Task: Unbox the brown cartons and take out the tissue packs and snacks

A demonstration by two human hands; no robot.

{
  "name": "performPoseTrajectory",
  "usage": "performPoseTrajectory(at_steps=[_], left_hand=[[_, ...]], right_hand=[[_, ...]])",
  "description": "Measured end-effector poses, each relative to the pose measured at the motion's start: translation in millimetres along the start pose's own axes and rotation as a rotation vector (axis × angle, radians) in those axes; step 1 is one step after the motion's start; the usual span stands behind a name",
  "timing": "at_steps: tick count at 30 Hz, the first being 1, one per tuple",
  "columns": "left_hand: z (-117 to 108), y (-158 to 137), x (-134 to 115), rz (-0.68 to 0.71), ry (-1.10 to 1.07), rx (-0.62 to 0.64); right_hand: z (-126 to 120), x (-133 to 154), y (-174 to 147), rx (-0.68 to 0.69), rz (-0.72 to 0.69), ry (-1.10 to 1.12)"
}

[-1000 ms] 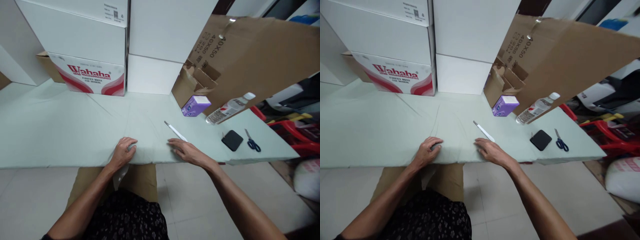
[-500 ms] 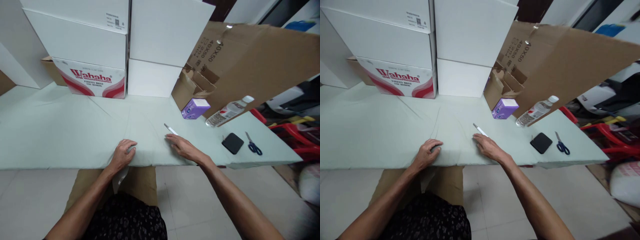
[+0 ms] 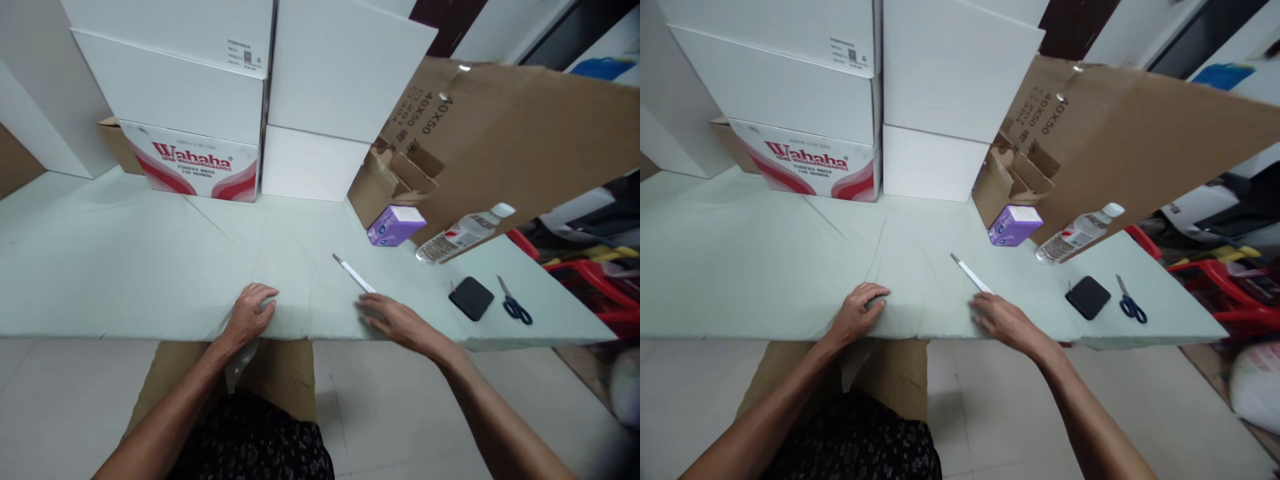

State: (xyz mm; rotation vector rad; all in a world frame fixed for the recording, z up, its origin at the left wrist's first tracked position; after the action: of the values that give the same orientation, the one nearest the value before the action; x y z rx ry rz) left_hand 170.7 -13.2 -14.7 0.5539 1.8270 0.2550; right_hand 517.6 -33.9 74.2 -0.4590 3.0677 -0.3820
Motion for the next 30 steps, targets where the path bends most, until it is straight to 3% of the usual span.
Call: performPoseTrajectory(at_steps=[3,5,8,12,16,22,30], left_hand=[[2,1,0,-0.003,0.004,-0.015],[3,1,0,-0.009,0.004,-0.021],[4,1,1,-0.015,0.002,-0.021],[5,0,1,-0.012,0.000,-0.018],[6,1,1,-0.008,-0.004,-0.022],[7,2,3,0.013,-0.012,-0.034],[10,1,5,0.031,-0.064,-0.040]], right_hand=[[6,0,-29,0.213,0.031,-0.093],[-3,1,-45,0.314,0.055,-0.093],[-25,9,-41,0.159,0.072,-0.028],[-41,24,18,-0.138,0.122,0.020],[-42,40,104,-0.258,0.159,0.048],[-41,60,208,-0.225,0.173,-0.045],[-35,73,253,-0.042,0.206,-0.278]])
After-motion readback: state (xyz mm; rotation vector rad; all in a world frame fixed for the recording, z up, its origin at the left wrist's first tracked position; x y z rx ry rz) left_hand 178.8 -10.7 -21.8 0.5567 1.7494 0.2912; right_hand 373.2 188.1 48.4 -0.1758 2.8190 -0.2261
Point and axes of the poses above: each hand's wrist, its own y-axis towards the middle knuckle, its own z-axis out of the palm, x = y × z, the point moved 2 cm from there along y, towards the middle knuckle, and after that the axes turned 15 degrees about -y, right-handed, at the moved point
